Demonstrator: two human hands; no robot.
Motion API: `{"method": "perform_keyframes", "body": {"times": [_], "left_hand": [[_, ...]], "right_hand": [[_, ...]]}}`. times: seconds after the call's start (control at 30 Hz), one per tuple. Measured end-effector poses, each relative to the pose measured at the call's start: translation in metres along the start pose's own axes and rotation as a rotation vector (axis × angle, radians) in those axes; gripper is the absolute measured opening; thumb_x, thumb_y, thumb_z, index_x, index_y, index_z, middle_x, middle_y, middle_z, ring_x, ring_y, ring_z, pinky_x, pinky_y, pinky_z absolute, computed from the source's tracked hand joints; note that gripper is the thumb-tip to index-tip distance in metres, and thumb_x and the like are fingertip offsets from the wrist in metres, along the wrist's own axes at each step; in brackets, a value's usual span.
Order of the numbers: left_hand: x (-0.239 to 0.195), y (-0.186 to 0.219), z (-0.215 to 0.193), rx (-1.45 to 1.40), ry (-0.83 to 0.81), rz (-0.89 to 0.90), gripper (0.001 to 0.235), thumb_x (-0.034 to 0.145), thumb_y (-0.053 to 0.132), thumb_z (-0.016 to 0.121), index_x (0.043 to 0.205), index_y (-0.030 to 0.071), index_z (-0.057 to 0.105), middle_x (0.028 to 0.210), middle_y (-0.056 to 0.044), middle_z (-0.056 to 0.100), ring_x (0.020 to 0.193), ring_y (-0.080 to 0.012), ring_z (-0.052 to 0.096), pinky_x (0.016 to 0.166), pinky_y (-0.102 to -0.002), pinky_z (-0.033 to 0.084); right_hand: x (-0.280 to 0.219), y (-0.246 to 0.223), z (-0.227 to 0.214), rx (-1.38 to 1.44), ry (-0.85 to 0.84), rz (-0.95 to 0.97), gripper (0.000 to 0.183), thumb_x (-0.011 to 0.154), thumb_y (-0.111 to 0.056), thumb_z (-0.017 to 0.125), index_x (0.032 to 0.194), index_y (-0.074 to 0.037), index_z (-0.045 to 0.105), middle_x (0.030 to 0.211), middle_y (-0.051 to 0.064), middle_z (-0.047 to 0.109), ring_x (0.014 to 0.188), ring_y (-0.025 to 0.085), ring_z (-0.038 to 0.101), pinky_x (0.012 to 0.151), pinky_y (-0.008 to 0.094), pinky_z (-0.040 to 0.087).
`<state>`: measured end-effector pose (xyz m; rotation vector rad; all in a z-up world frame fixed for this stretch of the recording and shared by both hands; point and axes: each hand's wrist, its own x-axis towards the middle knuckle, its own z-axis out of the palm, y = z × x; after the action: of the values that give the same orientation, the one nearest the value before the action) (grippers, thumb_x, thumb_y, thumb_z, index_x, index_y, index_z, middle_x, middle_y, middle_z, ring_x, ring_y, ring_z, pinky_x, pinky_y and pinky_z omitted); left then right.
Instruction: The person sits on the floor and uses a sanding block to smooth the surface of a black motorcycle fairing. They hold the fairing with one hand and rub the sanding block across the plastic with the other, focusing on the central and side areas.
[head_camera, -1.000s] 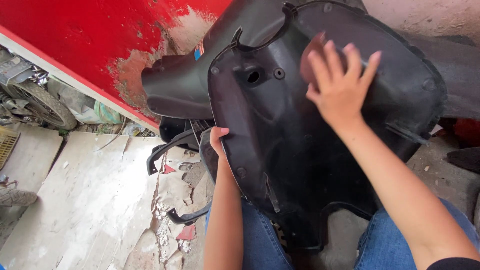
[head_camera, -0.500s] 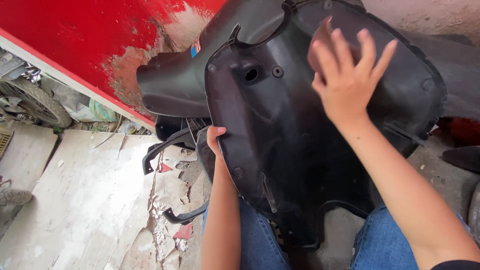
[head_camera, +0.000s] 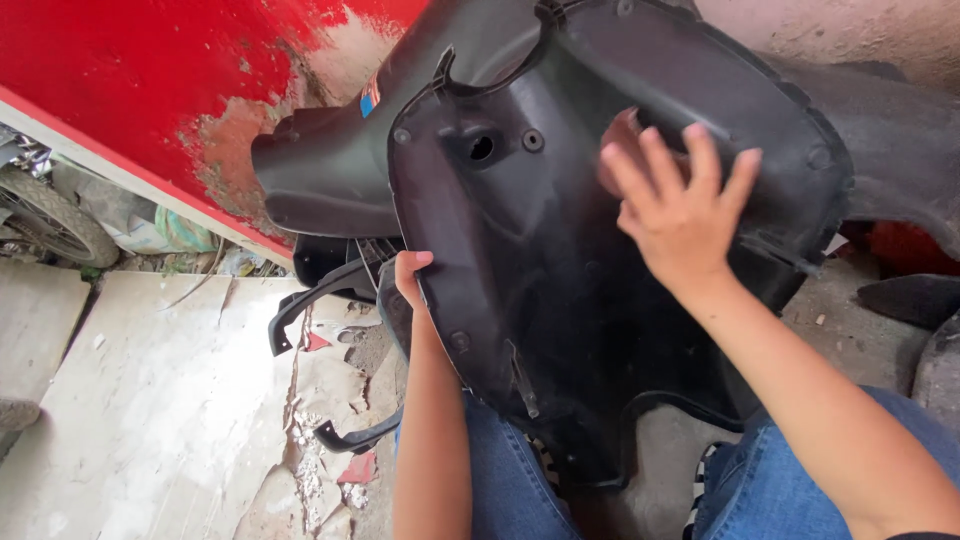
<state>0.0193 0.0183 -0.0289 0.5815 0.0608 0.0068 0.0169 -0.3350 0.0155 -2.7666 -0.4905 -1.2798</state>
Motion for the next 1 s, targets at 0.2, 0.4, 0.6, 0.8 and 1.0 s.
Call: {"method": "perform_keyframes", "body": {"times": [0.2, 0.4, 0.6, 0.8, 1.0], "left_hand": [[0.008, 0.002, -0.025, 0.055, -0.014, 0.001, 0.057, 0.074, 0.023, 0.057, 0.125, -0.001, 0.062, 0.116, -0.018, 0.066, 0.106, -0.0329, 0.062, 0.095, -0.040, 0.051], [0.000, 0.007, -0.003, 0.097, -0.055, 0.014, 0.060, 0.073, 0.024, 0.057, 0.128, -0.002, 0.061, 0.119, -0.018, 0.067, 0.109, -0.0325, 0.063, 0.098, -0.040, 0.052], [0.007, 0.003, -0.020, 0.008, -0.131, -0.018, 0.062, 0.079, 0.028, 0.060, 0.135, -0.001, 0.057, 0.126, -0.017, 0.065, 0.113, -0.0322, 0.062, 0.102, -0.040, 0.050], [-0.010, -0.003, 0.023, 0.014, -0.163, 0.046, 0.071, 0.078, 0.032, 0.062, 0.142, 0.003, 0.054, 0.136, -0.014, 0.061, 0.123, -0.0303, 0.059, 0.108, -0.040, 0.047], [-0.023, -0.009, 0.051, -0.006, -0.158, 0.043, 0.078, 0.075, 0.039, 0.062, 0.146, 0.008, 0.052, 0.142, -0.013, 0.059, 0.129, -0.0314, 0.056, 0.112, -0.043, 0.045]], "right_hand": [[-0.020, 0.018, -0.020, -0.112, 0.104, -0.011, 0.076, 0.091, -0.032, 0.084, 0.161, -0.032, 0.055, 0.166, 0.001, 0.049, 0.151, 0.040, 0.038, 0.118, 0.080, 0.011], [-0.025, 0.032, -0.043, -0.110, 0.065, 0.026, 0.071, 0.092, -0.034, 0.078, 0.157, -0.032, 0.051, 0.166, -0.002, 0.049, 0.151, 0.038, 0.038, 0.118, 0.078, 0.012], [-0.060, 0.023, -0.012, -0.408, 0.045, -0.190, 0.074, 0.089, -0.042, 0.080, 0.160, -0.044, 0.056, 0.161, -0.002, 0.053, 0.152, 0.028, 0.041, 0.125, 0.067, 0.010], [-0.029, 0.056, -0.062, -0.004, 0.158, 0.015, 0.073, 0.091, -0.021, 0.082, 0.158, -0.021, 0.054, 0.158, 0.005, 0.056, 0.145, 0.035, 0.053, 0.128, 0.056, 0.033], [-0.048, 0.049, -0.034, 0.099, -0.057, -0.082, 0.087, 0.081, -0.029, 0.092, 0.159, -0.018, 0.055, 0.159, 0.011, 0.055, 0.140, 0.028, 0.053, 0.124, 0.047, 0.035]]}}
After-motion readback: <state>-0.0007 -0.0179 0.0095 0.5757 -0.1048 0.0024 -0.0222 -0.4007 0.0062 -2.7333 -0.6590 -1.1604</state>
